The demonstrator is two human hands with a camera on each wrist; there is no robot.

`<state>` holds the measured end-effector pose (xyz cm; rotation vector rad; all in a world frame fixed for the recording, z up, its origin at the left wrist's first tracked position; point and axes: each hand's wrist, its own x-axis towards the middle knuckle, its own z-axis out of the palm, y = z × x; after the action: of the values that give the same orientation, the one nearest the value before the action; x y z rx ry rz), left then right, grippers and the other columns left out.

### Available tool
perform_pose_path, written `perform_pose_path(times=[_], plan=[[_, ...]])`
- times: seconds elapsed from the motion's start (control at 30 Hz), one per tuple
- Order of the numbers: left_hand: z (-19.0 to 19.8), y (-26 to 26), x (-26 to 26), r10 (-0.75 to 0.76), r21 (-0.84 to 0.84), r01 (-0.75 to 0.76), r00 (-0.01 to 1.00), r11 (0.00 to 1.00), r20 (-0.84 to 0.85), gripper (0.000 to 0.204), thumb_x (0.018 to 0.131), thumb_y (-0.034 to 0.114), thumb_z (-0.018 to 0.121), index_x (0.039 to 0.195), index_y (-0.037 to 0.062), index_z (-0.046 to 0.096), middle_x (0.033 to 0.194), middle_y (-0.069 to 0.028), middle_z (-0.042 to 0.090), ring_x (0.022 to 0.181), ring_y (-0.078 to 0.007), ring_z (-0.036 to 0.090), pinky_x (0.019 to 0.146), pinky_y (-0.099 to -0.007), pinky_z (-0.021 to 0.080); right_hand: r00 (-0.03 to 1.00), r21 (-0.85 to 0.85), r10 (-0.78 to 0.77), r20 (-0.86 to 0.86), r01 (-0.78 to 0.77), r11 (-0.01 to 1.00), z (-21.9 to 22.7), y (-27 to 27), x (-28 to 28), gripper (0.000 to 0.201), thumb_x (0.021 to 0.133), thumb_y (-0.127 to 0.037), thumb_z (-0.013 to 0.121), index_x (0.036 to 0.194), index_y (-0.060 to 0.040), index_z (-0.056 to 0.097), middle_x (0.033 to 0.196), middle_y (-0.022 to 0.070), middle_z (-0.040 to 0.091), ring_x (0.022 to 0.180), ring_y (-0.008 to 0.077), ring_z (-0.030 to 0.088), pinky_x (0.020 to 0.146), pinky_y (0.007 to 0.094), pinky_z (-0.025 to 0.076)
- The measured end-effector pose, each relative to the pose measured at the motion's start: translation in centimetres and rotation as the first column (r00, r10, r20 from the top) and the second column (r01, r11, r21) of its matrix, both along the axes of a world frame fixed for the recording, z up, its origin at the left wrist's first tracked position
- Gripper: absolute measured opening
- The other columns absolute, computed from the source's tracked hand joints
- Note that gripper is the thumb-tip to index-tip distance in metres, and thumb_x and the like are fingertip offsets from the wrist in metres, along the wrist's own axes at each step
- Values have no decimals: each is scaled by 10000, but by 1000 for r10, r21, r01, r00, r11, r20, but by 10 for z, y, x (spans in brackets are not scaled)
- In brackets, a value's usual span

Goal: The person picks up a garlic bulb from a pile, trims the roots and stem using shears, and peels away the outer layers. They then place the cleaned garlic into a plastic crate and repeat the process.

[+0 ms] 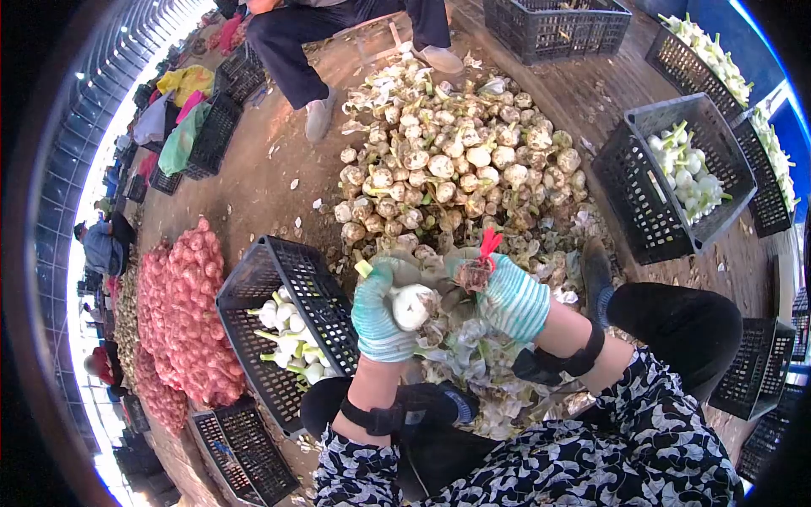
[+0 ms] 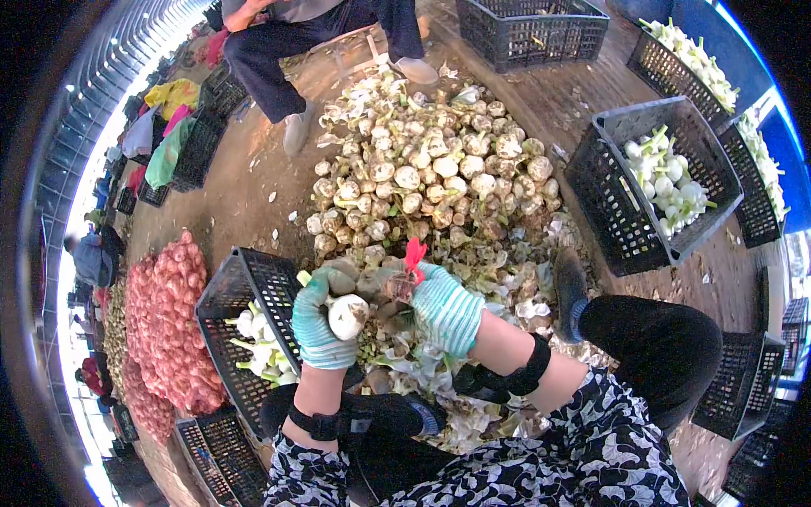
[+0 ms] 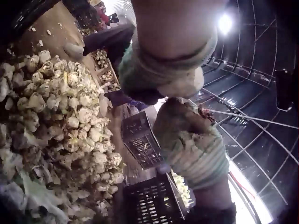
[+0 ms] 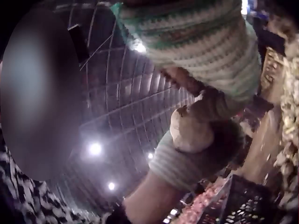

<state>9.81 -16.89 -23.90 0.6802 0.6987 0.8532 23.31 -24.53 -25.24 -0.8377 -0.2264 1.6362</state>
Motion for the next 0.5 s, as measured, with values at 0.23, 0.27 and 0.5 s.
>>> perform_pose_path(times=[0.23,0.27,0.5], plan=[[-5,-1,0,5,83,-2,999,997,-39,178,737,197,495,751,21,514,737,-59,524,660,-166,511,643,-286,441,909,160,27,-415,44,986,-32,15,-20,158,849,-117,437,953,-16,498,791,43,574,720,131,577,658,250,482],[-4,-1,0,25,60,-27,999,998,25,150,739,177,496,782,35,517,718,-46,532,623,-153,525,586,-266,448,807,80,39,-589,10,997,-6,9,-18,177,852,-126,429,974,-14,491,790,39,574,701,119,572,650,244,478],[-4,5,-4,-37,12,37,999,999,38,212,728,221,505,785,18,521,702,-62,526,642,-177,527,583,-300,459,928,337,-83,363,-48,940,5,-14,4,280,776,-87,538,1048,-29,504,899,52,556,776,153,538,706,265,443]])
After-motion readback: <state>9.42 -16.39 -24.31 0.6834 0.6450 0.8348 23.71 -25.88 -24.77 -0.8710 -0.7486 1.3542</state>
